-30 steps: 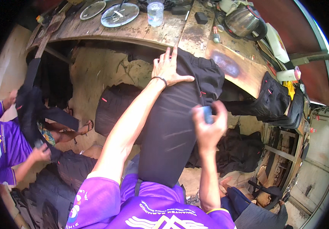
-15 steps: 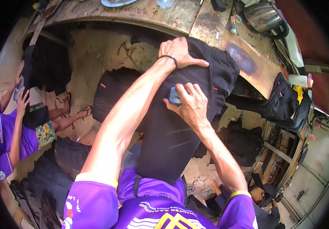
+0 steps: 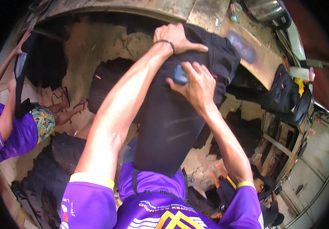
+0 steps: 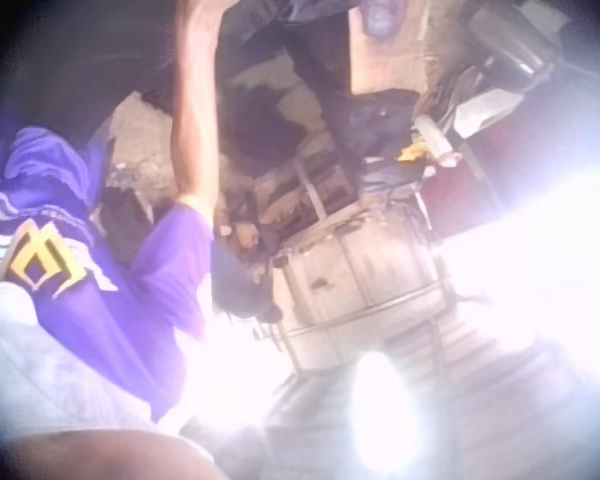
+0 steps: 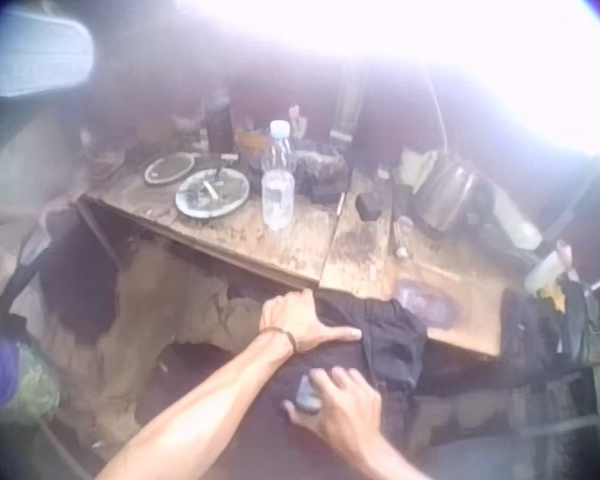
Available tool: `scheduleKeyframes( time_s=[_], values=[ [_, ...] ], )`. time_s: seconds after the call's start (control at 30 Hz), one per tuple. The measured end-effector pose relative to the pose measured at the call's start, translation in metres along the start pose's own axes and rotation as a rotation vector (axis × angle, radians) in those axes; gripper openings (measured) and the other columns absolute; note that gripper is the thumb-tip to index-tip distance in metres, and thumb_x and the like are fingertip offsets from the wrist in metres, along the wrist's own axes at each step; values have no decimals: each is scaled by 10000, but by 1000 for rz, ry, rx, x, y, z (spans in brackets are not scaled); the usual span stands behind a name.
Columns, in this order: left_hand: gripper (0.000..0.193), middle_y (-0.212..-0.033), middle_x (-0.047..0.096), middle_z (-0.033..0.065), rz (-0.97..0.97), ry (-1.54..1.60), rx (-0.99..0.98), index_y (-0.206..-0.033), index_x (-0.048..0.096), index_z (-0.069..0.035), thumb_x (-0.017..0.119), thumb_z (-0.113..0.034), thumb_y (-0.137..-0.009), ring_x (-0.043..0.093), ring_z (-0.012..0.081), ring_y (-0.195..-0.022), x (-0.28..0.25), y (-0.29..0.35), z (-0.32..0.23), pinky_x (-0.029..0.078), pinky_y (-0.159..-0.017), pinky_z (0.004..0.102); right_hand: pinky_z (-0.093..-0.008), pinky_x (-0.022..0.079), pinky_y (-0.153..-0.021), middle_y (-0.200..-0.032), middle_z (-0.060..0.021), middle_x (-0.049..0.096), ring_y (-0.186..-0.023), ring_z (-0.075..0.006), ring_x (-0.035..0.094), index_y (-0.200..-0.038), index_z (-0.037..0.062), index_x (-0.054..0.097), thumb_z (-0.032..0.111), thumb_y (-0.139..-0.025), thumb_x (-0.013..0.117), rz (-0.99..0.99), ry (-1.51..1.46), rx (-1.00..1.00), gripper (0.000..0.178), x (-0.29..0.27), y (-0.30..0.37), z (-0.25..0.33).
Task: The person irons a pair of black trousers on a wooden board using a handheld iron. They repeatedly smooth the fabric, flip the garment, and adjust its position to cover different sections.
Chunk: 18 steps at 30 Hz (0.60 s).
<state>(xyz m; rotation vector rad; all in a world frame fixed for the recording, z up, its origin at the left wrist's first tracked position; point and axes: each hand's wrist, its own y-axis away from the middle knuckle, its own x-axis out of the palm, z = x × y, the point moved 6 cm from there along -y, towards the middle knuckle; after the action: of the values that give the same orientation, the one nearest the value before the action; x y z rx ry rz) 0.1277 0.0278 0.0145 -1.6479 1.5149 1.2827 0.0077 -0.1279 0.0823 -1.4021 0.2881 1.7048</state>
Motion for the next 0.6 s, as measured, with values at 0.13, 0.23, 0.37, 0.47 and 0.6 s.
scheduleKeyframes(
  time_s=[0.13, 0.23, 0.37, 0.47, 0.6],
  values=[
    [1322, -1125, 801, 219, -36, 10, 22, -1178, 783, 50, 700, -1073, -484, 783, 356, -1071, 7, -2, 1, 603, -934, 456, -454, 539, -678, -927, -110, 612, -810, -327, 602, -1088, 70, 685, 323, -743, 955, 188, -64, 115, 506, 17, 112, 42],
    [1324, -1131, 799, 224, -24, 25, -9, -1184, 778, 49, 697, -1074, -488, 784, 362, -1074, 7, 0, 1, 615, -926, 462, -416, 606, -780, -1009, -107, 696, -885, -291, 688, -1101, 60, 729, 352, -757, 946, 263, -133, 36, 501, -14, 198, 111],
    [1339, -1167, 794, 235, -14, 27, -12, -1253, 741, 54, 694, -1065, -520, 776, 372, -1119, 1, -1, -2, 615, -954, 469, -428, 591, -749, -945, -101, 686, -820, -289, 673, -1036, 120, 728, 410, -674, 973, 250, -250, -205, 524, -7, 154, 65],
    [1319, -1148, 800, 231, 14, 0, -35, -1232, 769, 31, 694, -1070, -510, 783, 366, -1106, 2, -2, 0, 614, -951, 479, -443, 560, -708, -903, -108, 643, -808, -318, 645, -1057, 89, 711, 366, -718, 962, 20, -64, -92, 505, 14, 84, -4],
    [1270, -1110, 807, 226, -1, -2, -28, -1133, 812, 20, 697, -1073, -497, 789, 362, -1081, 9, -3, 2, 619, -917, 482, -440, 548, -682, -922, -105, 617, -820, -313, 622, -1086, 66, 703, 354, -740, 956, 116, -23, 124, 516, 2, 115, 35]
  ],
)
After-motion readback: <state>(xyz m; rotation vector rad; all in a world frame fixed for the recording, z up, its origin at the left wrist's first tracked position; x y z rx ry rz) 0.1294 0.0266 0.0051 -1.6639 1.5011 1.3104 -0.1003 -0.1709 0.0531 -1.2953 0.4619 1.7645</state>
